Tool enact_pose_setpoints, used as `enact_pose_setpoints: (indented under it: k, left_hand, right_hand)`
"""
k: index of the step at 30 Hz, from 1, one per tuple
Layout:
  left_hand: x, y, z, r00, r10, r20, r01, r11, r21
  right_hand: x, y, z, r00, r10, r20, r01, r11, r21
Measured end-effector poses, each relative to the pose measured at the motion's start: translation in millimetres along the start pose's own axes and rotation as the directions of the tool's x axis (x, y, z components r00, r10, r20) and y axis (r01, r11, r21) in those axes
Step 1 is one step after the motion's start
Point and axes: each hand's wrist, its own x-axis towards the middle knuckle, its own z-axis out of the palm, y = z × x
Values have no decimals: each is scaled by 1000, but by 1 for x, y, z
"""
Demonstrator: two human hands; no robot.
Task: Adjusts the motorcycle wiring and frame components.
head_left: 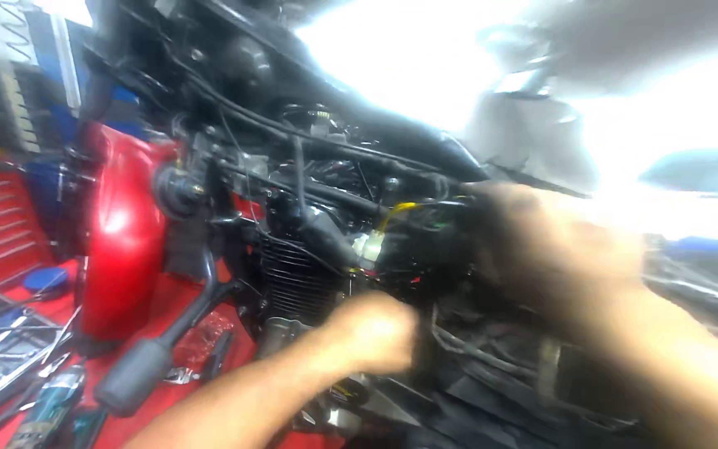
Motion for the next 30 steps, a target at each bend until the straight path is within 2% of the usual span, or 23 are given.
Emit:
enact_pose_setpoints:
  k: [3,8,9,12,13,15,18,23,27,30]
  left_hand:
    - [4,1,9,989,109,-97,-112,993,-22]
    - [1,20,27,950,70,-304,-88,995,-47]
    - [2,14,25,954,106,-280,-124,991,-48]
    - [18,-17,-4,965,261,-18,-261,962,-82]
    - [23,-23,-9,963,269,28,-265,959,-96]
    - [25,-25,-8,976,219,10,-217,971,-102]
    - [19,-20,-6,999,35,-27,-40,978,-203]
    - [29,-21,-4,1000,20,19,-14,951,-310]
    - [25,-7,-10,995,-87,40,95,955,-282]
    - [22,-2,-3,989,-147,-3,140,945,-296]
  right_hand:
    - [-1,2,5,998,-35,-43,36,999,14]
    - [3,2,10,1000,-5,-17,5,1000,15]
    - [4,0,11,1000,12,-4,-12,1000,14]
    - [2,3,10,999,0,-46,1,1000,16]
    - [0,4,9,998,-8,-58,9,1000,18]
    - [-2,6,9,997,-17,-74,19,999,26]
    - [-9,8,8,995,-23,-95,28,998,50]
    - [-23,9,-1,999,14,-33,-9,990,143]
    - [-23,5,2,998,25,-51,-18,991,135]
    - [-15,-2,7,997,44,-56,-36,991,131]
